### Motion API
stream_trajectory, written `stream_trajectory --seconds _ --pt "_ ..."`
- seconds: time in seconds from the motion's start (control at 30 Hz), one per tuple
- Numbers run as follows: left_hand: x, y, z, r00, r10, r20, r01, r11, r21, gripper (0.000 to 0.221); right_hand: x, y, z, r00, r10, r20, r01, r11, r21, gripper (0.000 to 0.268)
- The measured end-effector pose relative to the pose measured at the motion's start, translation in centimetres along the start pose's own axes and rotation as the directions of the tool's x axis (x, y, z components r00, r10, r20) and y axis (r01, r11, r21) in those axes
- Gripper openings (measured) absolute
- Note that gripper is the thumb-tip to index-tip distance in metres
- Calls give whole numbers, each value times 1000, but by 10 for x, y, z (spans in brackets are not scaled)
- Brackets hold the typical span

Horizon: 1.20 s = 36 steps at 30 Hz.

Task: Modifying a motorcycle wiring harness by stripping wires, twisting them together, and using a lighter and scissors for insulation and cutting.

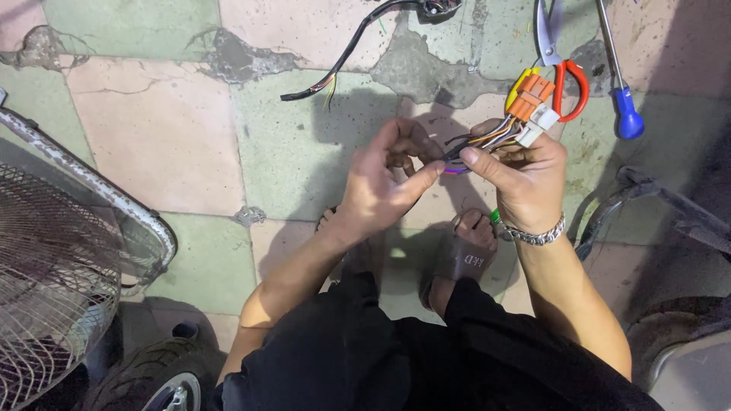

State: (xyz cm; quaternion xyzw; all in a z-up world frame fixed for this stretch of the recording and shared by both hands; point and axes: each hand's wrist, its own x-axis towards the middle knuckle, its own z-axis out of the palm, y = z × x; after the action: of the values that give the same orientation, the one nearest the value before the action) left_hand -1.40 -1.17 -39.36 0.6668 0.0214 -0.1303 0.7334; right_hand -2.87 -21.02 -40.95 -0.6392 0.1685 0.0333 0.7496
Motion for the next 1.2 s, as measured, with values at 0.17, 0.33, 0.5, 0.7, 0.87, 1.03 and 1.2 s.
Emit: stream_trajectory --seconds 0.17,0.33,0.5,0.7,0.87,1.03,1.2 --pt "2 -2 0 1000 -12 14 11 999 44 31 1 -2 -3 999 12 29 -9 996 -84 38" --pt "2 -5 3 1000 -25 7 25 995 92 30 2 1 -4 999 38 35 -35 995 -97 40" --pt "2 -7 2 998 -56 -10 56 996 63 29 4 13 -7 998 48 34 -46 996 -71 41" --pt "1 -8 5 1000 3 23 -8 976 216 28 -1 27 9 994 82 -71 -80 996 39 34" --pt "-11 -46 5 993 107 -45 -81 918 388 26 -5 49 23 972 136 -191 -106 982 157 31" --pt "-19 -86 9 975 216 -50 -169 870 463 15 -6 85 27 937 214 -275 -151 961 232 27" --pt "-14 -83 20 953 278 -125 -182 848 499 16 -1 98 25 934 241 -263 -202 965 167 26"
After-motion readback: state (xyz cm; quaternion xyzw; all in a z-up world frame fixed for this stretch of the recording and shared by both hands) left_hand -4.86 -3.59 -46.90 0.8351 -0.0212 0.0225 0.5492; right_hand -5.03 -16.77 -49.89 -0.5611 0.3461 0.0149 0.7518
